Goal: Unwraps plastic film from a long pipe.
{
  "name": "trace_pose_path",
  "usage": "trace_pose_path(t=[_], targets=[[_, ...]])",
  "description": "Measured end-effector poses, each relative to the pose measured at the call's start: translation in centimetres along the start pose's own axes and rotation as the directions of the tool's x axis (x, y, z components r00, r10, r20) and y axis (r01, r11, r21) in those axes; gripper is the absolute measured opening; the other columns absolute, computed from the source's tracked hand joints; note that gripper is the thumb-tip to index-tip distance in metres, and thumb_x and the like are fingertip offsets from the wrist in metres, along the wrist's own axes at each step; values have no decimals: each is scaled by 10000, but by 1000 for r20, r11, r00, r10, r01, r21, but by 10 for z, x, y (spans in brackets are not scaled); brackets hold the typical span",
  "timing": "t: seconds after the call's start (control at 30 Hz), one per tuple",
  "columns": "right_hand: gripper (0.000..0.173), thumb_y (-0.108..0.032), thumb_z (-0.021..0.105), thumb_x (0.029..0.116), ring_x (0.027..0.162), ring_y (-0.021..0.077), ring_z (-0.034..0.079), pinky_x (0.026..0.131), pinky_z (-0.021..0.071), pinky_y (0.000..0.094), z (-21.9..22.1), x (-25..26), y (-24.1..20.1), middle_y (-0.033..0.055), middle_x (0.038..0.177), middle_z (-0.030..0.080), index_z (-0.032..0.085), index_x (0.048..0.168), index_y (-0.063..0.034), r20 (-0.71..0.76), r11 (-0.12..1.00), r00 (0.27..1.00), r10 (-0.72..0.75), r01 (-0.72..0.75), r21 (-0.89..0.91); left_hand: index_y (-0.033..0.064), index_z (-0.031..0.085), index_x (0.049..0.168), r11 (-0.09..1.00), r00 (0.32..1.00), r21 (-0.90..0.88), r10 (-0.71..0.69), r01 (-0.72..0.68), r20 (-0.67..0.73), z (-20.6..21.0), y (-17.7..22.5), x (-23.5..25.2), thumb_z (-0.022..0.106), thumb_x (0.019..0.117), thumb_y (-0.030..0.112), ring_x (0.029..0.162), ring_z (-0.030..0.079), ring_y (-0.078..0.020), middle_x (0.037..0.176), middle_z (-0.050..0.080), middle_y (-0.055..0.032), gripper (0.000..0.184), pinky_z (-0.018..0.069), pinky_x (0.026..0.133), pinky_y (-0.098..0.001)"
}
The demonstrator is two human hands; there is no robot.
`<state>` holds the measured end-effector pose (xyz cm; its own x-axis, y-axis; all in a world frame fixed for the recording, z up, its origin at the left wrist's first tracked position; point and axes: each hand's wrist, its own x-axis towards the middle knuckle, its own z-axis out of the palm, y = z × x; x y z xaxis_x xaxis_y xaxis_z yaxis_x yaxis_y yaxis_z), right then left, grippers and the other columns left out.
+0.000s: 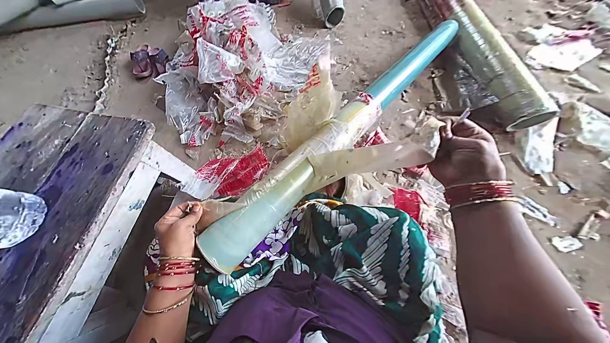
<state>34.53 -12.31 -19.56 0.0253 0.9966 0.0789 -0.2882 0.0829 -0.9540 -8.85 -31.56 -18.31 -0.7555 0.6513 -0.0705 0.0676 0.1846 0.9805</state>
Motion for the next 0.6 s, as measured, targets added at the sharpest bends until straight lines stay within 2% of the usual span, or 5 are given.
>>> trace_pose_path(t=[0.2, 0.3, 0.37, 0.43, 0.6], targets=[[148, -44, 474, 1025, 495, -5, 459, 469, 402, 175, -4, 18, 49, -83, 657, 536, 549, 954, -151, -385, 903, 840, 383, -428, -35, 67, 647, 824, 998, 991, 53, -24, 17, 132, -4, 1, 3, 578, 929, -116, 637, 639, 31, 681, 668, 95, 222, 551, 634, -142], [47, -126, 553, 1034, 430, 38, 366, 396, 312, 209, -3, 21, 60, -33, 617, 474, 586, 1026, -93, -469, 644, 773, 428, -625, -441, 49, 664, 867, 970, 963, 212, 64, -122, 261, -13, 2, 4, 626, 882, -65, 694, 637, 57, 734, 672, 100, 121, 542, 679, -128], [244, -187, 664, 989, 802, 265, 638, 718, 516, 491, 0, 16, 40, 188, 934, 677, 687, 1122, 17, -475, 410, 848, 234, -529, -743, -1, 674, 915, 913, 947, 329, 149, -242, 284, -13, 1, 3, 670, 874, 4, 718, 625, 78, 780, 670, 63, 41, 526, 696, -108], [279, -142, 655, 981, 1079, 442, 657, 952, 471, 645, 17, -4, 16, 315, 1129, 676, 682, 1150, 79, -338, 453, 939, 57, -326, -830, -29, 688, 972, 826, 937, 467, 192, -315, 292, -14, 1, -1, 679, 906, 79, 750, 616, 33, 838, 680, -12, 127, 513, 728, -161], [268, -125, 701, 957, 751, 120, 602, 691, 519, 331, 89, -51, 21, 99, 988, 712, 683, 1193, -1, 249, 814, 966, 69, 90, -574, -41, 716, 1135, 521, 699, 466, 558, -715, 448, 8, 28, -22, 593, 946, 245, 994, 665, -360, 1145, 684, -274, 364, 542, 823, -463]])
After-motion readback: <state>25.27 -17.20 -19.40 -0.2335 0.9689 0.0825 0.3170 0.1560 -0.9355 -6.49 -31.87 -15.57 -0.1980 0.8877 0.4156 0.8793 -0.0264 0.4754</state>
